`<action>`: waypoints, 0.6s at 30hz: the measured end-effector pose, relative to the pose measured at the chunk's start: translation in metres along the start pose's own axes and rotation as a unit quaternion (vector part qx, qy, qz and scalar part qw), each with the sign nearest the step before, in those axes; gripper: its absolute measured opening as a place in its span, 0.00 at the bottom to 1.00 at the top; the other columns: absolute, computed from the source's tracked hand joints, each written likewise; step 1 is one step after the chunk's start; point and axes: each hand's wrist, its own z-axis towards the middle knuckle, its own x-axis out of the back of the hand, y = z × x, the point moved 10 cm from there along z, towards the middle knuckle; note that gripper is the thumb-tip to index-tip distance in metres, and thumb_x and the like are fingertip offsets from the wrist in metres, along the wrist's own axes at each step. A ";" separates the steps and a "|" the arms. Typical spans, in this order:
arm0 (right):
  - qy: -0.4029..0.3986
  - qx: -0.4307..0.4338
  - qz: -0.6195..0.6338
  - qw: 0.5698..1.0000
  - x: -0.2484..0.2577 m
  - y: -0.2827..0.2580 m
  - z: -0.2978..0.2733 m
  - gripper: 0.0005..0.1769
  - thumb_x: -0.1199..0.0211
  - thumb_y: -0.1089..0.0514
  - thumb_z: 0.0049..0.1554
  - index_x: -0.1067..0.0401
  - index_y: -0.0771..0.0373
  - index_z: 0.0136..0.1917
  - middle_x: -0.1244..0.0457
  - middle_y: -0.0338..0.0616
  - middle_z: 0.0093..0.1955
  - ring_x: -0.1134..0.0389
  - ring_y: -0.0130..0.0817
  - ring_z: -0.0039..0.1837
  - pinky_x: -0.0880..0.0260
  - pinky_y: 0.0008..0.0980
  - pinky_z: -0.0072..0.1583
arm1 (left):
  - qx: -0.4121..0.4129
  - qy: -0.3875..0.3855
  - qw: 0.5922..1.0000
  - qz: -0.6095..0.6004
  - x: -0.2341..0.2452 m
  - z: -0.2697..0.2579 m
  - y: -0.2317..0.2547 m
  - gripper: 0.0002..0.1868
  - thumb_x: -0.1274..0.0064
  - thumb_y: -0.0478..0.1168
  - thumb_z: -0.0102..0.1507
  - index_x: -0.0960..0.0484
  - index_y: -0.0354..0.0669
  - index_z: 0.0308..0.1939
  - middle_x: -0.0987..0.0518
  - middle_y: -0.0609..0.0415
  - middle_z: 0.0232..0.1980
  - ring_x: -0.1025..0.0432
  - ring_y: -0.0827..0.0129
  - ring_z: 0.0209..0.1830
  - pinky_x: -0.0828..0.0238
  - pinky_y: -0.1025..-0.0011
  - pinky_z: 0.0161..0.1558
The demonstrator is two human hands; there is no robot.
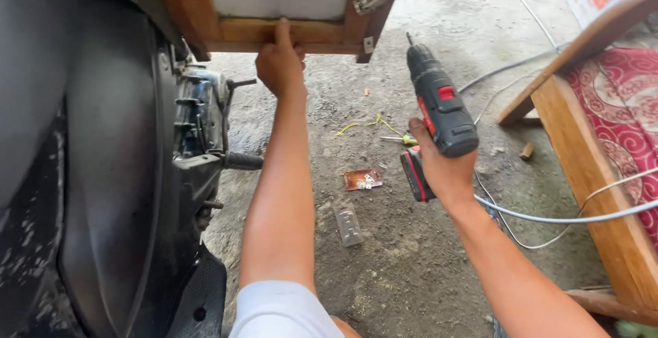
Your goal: Repairing a small wooden cabinet door by screwing in hinges using a power drill.
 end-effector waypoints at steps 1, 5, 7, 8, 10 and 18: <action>-0.012 -0.067 0.033 0.997 -0.006 0.003 -0.002 0.17 0.30 0.52 0.59 0.26 0.65 0.55 0.34 0.35 0.42 0.36 0.22 0.39 0.34 0.27 0.40 | 0.023 -0.004 0.992 -0.127 0.007 -0.007 0.005 0.34 0.44 0.65 0.58 0.16 0.32 0.26 0.14 0.46 0.26 0.17 0.65 0.24 0.23 0.70 0.21; -0.019 -0.039 0.035 0.998 -0.007 0.014 -0.003 0.16 0.30 0.52 0.60 0.26 0.65 0.55 0.33 0.35 0.43 0.36 0.21 0.41 0.34 0.25 0.43 | 0.056 -0.020 0.987 -0.149 0.010 -0.017 0.014 0.28 0.43 0.61 0.58 0.17 0.35 0.28 0.16 0.50 0.25 0.20 0.70 0.21 0.26 0.75 0.17; -0.013 0.012 0.013 1.000 -0.007 0.010 -0.003 0.16 0.30 0.53 0.61 0.26 0.66 0.56 0.32 0.36 0.45 0.33 0.22 0.45 0.31 0.26 0.46 | 0.039 0.006 0.994 -0.105 0.014 -0.021 0.015 0.31 0.44 0.62 0.61 0.21 0.33 0.26 0.17 0.46 0.24 0.22 0.68 0.20 0.28 0.74 0.19; -0.013 0.012 0.014 1.000 -0.009 0.011 -0.002 0.16 0.30 0.53 0.61 0.26 0.66 0.56 0.32 0.36 0.45 0.33 0.22 0.45 0.31 0.26 0.46 | 0.038 0.006 0.994 -0.105 0.017 -0.020 0.017 0.31 0.44 0.62 0.61 0.21 0.33 0.26 0.17 0.46 0.24 0.22 0.68 0.20 0.28 0.74 0.19; -0.035 -0.065 0.038 0.997 -0.015 0.027 -0.001 0.16 0.30 0.53 0.58 0.25 0.65 0.54 0.31 0.36 0.43 0.33 0.23 0.41 0.31 0.30 0.42 | 0.066 -0.013 0.989 -0.131 0.013 -0.020 0.015 0.28 0.43 0.61 0.59 0.19 0.36 0.25 0.16 0.47 0.26 0.21 0.68 0.22 0.27 0.74 0.19; -0.078 -0.006 -0.086 0.993 -0.041 0.023 0.014 0.13 0.29 0.53 0.58 0.23 0.66 0.47 0.32 0.39 0.33 0.33 0.26 0.35 0.31 0.32 0.41 | 0.068 -0.015 0.985 -0.160 0.010 -0.021 0.013 0.27 0.44 0.61 0.59 0.20 0.37 0.29 0.16 0.49 0.30 0.19 0.68 0.27 0.24 0.74 0.22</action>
